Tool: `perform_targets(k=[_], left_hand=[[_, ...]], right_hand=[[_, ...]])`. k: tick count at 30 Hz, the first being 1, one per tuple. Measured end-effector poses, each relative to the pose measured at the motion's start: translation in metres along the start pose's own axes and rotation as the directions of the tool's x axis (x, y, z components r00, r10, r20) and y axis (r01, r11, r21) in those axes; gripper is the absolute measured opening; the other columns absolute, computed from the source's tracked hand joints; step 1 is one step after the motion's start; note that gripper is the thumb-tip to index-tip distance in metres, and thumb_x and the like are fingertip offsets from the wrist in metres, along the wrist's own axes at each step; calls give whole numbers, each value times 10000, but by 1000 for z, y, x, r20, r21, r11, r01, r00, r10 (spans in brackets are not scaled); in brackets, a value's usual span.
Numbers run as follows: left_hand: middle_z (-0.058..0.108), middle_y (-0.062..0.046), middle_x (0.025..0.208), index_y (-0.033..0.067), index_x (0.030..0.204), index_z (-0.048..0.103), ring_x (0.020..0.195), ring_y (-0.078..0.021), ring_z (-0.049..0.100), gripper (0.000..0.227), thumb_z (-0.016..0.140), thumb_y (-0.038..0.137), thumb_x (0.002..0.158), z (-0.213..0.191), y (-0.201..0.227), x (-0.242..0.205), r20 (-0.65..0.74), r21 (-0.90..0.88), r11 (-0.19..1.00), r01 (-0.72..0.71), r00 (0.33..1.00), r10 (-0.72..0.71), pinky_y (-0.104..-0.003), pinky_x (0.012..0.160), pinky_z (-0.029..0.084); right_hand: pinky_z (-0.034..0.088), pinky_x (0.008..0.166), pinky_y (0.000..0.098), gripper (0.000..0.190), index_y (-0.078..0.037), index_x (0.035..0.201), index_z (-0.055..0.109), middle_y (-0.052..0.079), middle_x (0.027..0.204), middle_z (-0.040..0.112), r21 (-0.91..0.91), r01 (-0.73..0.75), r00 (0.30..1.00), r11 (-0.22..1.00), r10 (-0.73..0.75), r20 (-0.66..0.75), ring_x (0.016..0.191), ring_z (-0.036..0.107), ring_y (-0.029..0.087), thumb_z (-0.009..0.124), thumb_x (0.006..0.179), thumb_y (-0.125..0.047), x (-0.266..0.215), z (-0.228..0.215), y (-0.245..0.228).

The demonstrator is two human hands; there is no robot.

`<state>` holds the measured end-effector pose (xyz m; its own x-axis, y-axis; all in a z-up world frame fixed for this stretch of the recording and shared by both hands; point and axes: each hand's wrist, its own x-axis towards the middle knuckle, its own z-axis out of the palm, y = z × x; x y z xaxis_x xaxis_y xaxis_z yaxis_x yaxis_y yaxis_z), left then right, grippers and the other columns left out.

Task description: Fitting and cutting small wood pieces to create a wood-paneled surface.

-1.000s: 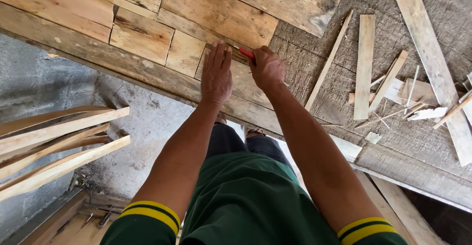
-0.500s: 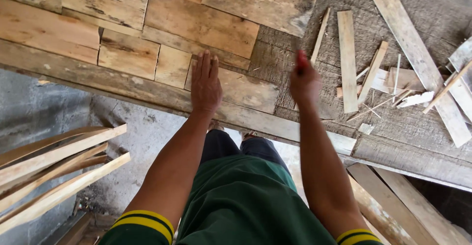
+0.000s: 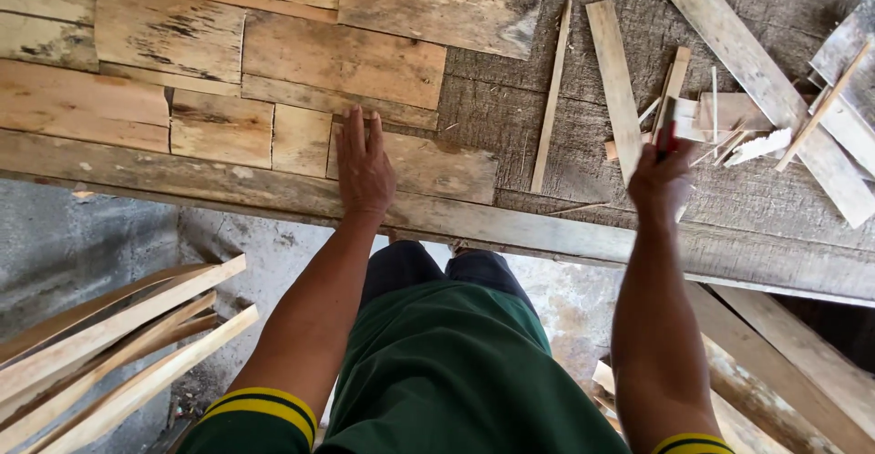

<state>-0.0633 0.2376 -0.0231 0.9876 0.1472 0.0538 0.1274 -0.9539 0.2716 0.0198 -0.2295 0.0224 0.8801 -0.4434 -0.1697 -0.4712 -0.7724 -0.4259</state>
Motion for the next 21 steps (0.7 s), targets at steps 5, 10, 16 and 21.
perform_targets(k=[5, 10, 16, 21], left_hand=[[265, -194, 1680, 41, 1608, 351, 1572, -360, 226, 628, 520, 78, 1004, -4, 0, 1, -4, -39, 999, 20, 1000, -20, -508, 1296, 192], [279, -190, 1676, 27, 1539, 429, 1572, -375, 241, 564, 553, 86, 992, 5, -5, -2, -65, -77, 997, -14, 998, 9, -528, 1286, 215], [280, -212, 1680, 23, 1555, 421, 1579, -387, 232, 575, 554, 77, 998, 6, -7, -4, -113, -109, 993, -38, 993, 25, -540, 1288, 218], [271, -205, 1681, 35, 1555, 412, 1584, -384, 222, 555, 547, 81, 1018, 8, -7, -4, -104, -98, 995, -33, 994, 23, -534, 1294, 215]], right_hand=[[538, 780, 523, 345, -55, 1313, 425, 193, 1108, 619, -147, 81, 988, 986, -60, 145, 939, 638, 343, 575, 1108, -288, -26, 41, -27], [502, 798, 573, 378, -25, 1244, 459, 222, 1154, 561, -171, 256, 967, 951, -251, 49, 969, 605, 394, 665, 1010, -239, -39, 54, -40], [525, 666, 509, 314, -35, 1193, 526, 156, 982, 618, -120, 169, 984, 978, -160, 82, 775, 597, 290, 689, 1021, -242, -36, 60, -45], [515, 538, 368, 275, -96, 1060, 627, 56, 845, 639, -66, 88, 973, 994, -72, 219, 635, 553, 159, 732, 985, -338, -40, 67, -73]])
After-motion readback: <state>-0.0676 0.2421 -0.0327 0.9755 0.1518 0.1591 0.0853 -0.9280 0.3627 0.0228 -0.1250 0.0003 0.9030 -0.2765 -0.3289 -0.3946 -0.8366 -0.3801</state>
